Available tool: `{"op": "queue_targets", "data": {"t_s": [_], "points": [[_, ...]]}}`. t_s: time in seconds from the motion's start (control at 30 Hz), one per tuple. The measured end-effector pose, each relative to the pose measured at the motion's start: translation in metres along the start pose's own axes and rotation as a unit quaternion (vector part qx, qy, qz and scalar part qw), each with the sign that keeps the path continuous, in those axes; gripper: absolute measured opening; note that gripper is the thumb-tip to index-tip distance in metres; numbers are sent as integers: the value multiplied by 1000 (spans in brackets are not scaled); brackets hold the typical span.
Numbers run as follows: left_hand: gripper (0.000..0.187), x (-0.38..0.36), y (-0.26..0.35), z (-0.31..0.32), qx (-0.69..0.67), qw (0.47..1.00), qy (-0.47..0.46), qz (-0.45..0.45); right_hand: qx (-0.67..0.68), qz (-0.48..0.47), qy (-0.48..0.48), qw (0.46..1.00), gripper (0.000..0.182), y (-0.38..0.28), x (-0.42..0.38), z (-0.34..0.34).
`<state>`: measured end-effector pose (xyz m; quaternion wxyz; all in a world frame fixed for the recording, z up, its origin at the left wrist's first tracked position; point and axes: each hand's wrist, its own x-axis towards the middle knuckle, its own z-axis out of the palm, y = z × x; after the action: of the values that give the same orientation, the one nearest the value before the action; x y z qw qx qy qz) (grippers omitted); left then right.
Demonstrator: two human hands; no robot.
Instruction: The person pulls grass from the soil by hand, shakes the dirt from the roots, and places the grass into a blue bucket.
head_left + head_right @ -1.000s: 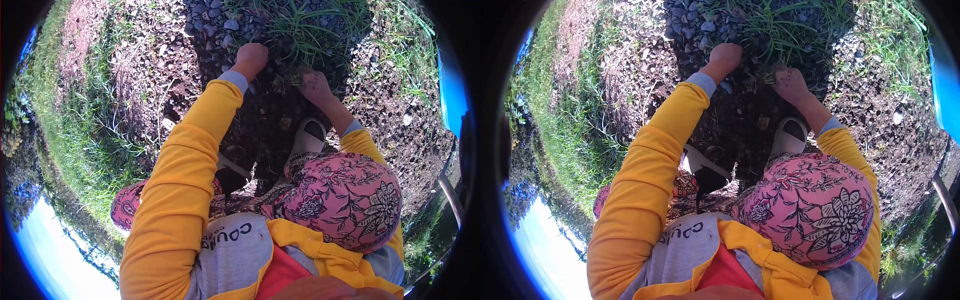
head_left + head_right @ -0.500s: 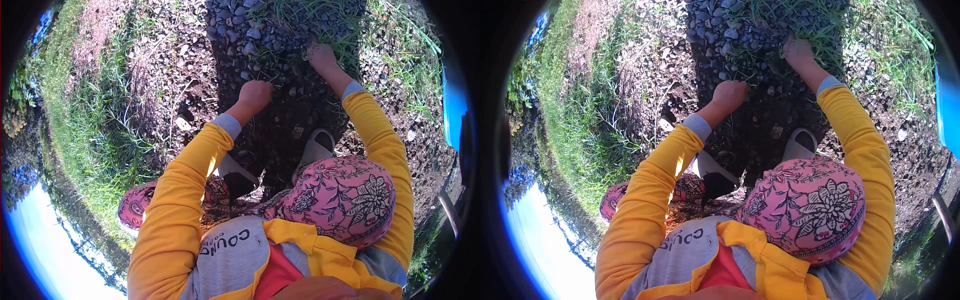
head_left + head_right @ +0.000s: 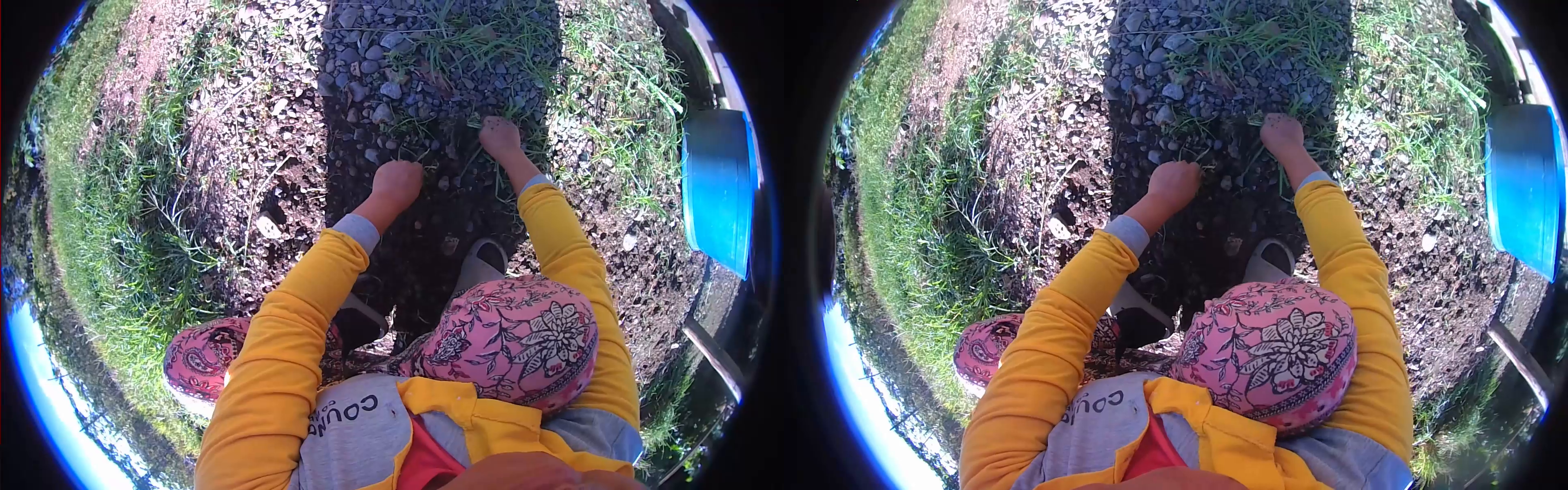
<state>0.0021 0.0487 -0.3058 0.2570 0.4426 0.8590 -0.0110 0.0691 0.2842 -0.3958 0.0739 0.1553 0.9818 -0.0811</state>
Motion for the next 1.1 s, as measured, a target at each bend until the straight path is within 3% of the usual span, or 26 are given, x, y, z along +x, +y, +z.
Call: {"op": "queue_targets", "data": {"t_s": [0.2, 0.3, 0.37, 0.5, 0.57, 0.67, 0.77, 0.87, 0.9, 1.0, 1.1], "points": [[19, -14, -13, 0, -29, 999, 18, -31, 28, 24, 28, 999, 16, -10, -12, -8], [20, -15, -24, 11, -30, 999, 28, -31, 98, 97, 54, 989, 17, -41, -61, -33], [23, -7, -30, 18, -37, 998, 47, -21, 108, 93, -4, 990, 19, -51, -107, -34], [24, -2, -26, 23, -67, 996, 44, -37, 121, 56, -13, 991, 22, -35, -164, -12], [22, -1, -20, 17, -76, 995, 52, -43, 144, 54, -33, 988, 26, -35, -166, -32], [21, -4, -8, -3, -101, 986, 125, -33, 190, 29, 159, 968, 35, -32, -150, -48], [21, -5, 5, -30, -130, 975, 174, -42, 88, 23, 234, 968, 41, -23, -116, -45], [20, 8, 3, -17, -133, 975, 171, -47, 44, -3, 307, 951, 21, -24, -84, -19], [21, 11, 0, -6, -131, 977, 161, -47, 40, -15, 233, 972, 20, -24, -85, -13], [20, 16, -7, 24, -42, 996, -63, -38, 26, -46, 10, 999, 18, -17, -81, 5], [19, 7, 5, 14, -115, 989, 63, -66, 94, 6, 133, 987, 14, -24, -75, -23]]}}
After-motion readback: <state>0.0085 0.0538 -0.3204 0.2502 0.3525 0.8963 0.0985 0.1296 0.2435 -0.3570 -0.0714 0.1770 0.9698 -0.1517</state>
